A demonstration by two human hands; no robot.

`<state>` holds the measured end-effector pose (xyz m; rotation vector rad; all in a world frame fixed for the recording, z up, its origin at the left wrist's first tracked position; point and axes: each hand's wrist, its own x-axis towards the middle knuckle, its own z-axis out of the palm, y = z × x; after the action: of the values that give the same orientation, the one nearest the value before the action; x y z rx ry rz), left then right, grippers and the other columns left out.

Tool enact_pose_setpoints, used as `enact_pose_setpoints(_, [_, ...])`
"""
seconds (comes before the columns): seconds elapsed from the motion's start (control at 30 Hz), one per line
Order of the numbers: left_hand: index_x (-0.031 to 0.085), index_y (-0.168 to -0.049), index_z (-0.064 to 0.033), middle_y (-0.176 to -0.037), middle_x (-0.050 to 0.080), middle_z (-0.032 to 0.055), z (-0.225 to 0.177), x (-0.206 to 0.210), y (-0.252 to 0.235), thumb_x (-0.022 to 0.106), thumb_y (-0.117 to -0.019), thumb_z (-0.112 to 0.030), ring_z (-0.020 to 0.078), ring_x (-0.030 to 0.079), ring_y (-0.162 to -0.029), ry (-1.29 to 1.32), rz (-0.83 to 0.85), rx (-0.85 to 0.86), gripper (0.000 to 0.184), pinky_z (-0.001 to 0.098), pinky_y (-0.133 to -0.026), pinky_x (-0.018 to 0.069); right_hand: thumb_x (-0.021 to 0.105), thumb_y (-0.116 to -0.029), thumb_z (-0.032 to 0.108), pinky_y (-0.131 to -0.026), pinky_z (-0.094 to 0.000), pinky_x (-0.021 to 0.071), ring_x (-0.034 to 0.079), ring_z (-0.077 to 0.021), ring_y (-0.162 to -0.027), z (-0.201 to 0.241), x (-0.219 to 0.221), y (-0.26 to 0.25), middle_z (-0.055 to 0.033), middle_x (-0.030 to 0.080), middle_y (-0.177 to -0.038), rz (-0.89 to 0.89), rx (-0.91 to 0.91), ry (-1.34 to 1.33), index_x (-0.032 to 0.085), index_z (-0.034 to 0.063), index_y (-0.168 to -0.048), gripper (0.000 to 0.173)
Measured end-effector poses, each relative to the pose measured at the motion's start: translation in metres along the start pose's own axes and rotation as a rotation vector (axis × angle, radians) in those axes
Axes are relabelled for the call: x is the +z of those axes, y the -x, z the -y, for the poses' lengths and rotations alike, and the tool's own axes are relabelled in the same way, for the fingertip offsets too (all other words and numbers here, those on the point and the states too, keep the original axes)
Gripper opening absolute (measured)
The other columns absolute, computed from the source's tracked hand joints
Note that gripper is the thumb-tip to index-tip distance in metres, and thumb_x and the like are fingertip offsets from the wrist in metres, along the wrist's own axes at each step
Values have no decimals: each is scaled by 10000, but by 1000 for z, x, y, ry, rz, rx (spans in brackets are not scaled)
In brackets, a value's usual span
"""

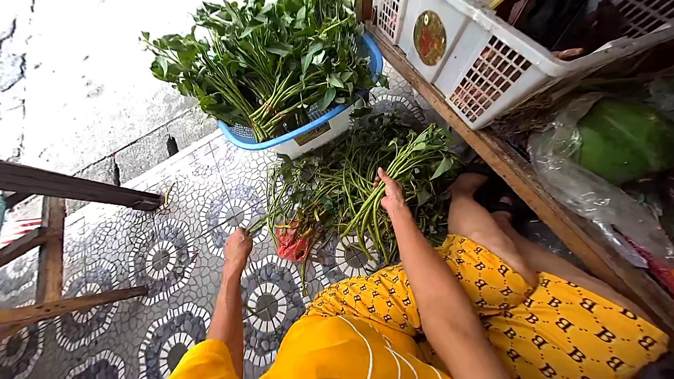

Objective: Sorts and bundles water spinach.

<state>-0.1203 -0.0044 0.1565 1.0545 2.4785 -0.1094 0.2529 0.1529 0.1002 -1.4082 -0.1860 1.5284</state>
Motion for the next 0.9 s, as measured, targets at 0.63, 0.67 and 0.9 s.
enact_pose_setpoints(0.63, [586, -1323, 27, -1128, 676, 200, -92, -15, 34, 426, -1091, -134, 255, 685, -924, 469, 106, 442, 324, 439, -868, 551, 706, -970, 121, -568, -269, 548, 613, -118, -612, -6, 4, -1, -35, 655, -807, 90, 18, 42, 646, 52, -1088, 149])
enact_pose_setpoints(0.67, [585, -1322, 24, -1108, 675, 184, -101, -15, 40, 420, -1094, -141, 236, 679, -902, 494, 90, 464, 326, 420, -851, 552, 703, -973, 117, -571, -272, 552, 617, -122, -614, -3, 4, 0, -43, 658, -817, 96, 23, 36, 645, 46, -1088, 148])
enact_pose_setpoints(0.9, [627, -1263, 34, -1076, 698, 158, -139, -2, 62, 482, -1059, -118, 188, 686, -948, 623, 8, 741, 293, 368, -887, 557, 640, -1028, 212, -596, -274, 564, 663, -125, -659, 3, 4, 6, -69, 724, -906, 191, 67, -12, 613, 33, -1178, 235])
